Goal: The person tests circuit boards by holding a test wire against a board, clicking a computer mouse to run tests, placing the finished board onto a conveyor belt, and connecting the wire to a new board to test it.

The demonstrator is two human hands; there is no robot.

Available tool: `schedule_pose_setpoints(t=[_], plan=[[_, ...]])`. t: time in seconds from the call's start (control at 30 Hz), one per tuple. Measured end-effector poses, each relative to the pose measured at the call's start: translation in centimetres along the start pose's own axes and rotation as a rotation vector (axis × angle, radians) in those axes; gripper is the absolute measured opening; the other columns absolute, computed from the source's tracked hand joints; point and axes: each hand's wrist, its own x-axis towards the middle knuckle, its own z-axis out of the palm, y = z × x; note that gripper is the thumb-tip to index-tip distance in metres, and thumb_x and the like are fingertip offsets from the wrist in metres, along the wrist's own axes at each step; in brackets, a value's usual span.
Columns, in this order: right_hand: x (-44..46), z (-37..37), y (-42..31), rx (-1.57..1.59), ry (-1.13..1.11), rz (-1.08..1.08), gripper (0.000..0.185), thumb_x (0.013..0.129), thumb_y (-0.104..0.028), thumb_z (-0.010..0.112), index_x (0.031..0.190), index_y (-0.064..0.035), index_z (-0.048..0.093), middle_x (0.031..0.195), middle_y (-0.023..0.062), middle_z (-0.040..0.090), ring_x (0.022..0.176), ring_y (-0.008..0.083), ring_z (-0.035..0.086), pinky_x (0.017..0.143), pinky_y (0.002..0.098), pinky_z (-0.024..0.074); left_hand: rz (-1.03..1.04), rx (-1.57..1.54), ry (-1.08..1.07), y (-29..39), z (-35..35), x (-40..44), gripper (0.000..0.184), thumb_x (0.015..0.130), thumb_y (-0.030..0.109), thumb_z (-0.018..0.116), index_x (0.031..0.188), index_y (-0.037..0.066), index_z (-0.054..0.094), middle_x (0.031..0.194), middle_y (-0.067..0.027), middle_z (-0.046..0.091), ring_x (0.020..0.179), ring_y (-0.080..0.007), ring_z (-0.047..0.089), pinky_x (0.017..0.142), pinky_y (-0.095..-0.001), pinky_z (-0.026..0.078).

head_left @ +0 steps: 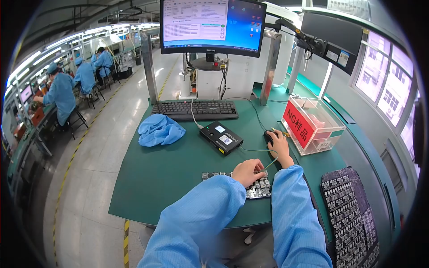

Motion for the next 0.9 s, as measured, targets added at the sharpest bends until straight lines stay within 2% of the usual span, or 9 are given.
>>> schedule_pose_setpoints(t=[0.2, 0.5, 0.57, 0.77, 0.9], plan=[[-0.06, -0.11, -0.25, -0.004, 0.01, 0.006, 0.054, 0.075, -0.015, 0.063, 0.128, -0.0206, 0.053, 0.129, 0.0159, 0.047, 0.098, 0.0376, 0.056, 0.086, 0.0444, 0.0481, 0.003, -0.007, 0.033, -0.21, 0.11, -0.01, 0.028, 0.077, 0.027, 0.073, 0.095, 0.009, 0.061, 0.082, -0.0046, 0.065, 0.08, -0.0192, 0.064, 0.07, -0.0343, 0.049], [-0.08, 0.07, 0.0, 0.02, 0.015, 0.011, 0.055, 0.075, -0.014, 0.062, 0.129, -0.0155, 0.052, 0.131, 0.0163, 0.046, 0.1, 0.0385, 0.055, 0.087, 0.0449, 0.0476, 0.033, 0.041, -0.001, -0.11, -0.06, 0.0, 0.03, 0.079, 0.03, 0.072, 0.097, 0.009, 0.06, 0.083, -0.0046, 0.066, 0.078, -0.0218, 0.063, 0.07, -0.0365, 0.047], [-0.02, -0.26, -0.36, 0.046, 0.002, 0.034, 0.055, 0.076, -0.011, 0.062, 0.13, -0.0121, 0.051, 0.128, 0.0165, 0.048, 0.103, 0.0391, 0.054, 0.093, 0.0441, 0.0455, 0.035, 0.037, 0.007, -0.01, -0.16, -0.09, 0.032, 0.079, 0.028, 0.072, 0.101, 0.009, 0.059, 0.083, -0.0048, 0.065, 0.079, -0.0216, 0.063, 0.07, -0.0362, 0.048], [0.0, -0.07, -0.2, 0.042, 0.008, 0.038, 0.056, 0.075, -0.011, 0.063, 0.13, -0.0116, 0.05, 0.128, 0.0164, 0.048, 0.106, 0.0384, 0.053, 0.094, 0.0447, 0.0445, 0.039, 0.01, 0.026, -0.1, -0.06, -0.07, 0.042, 0.078, 0.025, 0.073, 0.113, 0.011, 0.055, 0.087, -0.0061, 0.064, 0.082, -0.0218, 0.063, 0.072, -0.0355, 0.049], [-0.03, 0.39, 0.57, 0.026, 0.043, -0.002, 0.056, 0.074, -0.015, 0.064, 0.128, -0.0121, 0.052, 0.131, 0.0162, 0.047, 0.111, 0.0384, 0.051, 0.095, 0.0434, 0.0431, 0.042, 0.012, 0.036, -0.03, -0.09, -0.17, 0.043, 0.078, 0.025, 0.073, 0.115, 0.012, 0.055, 0.089, -0.0063, 0.064, 0.082, -0.022, 0.063, 0.072, -0.0356, 0.049]])
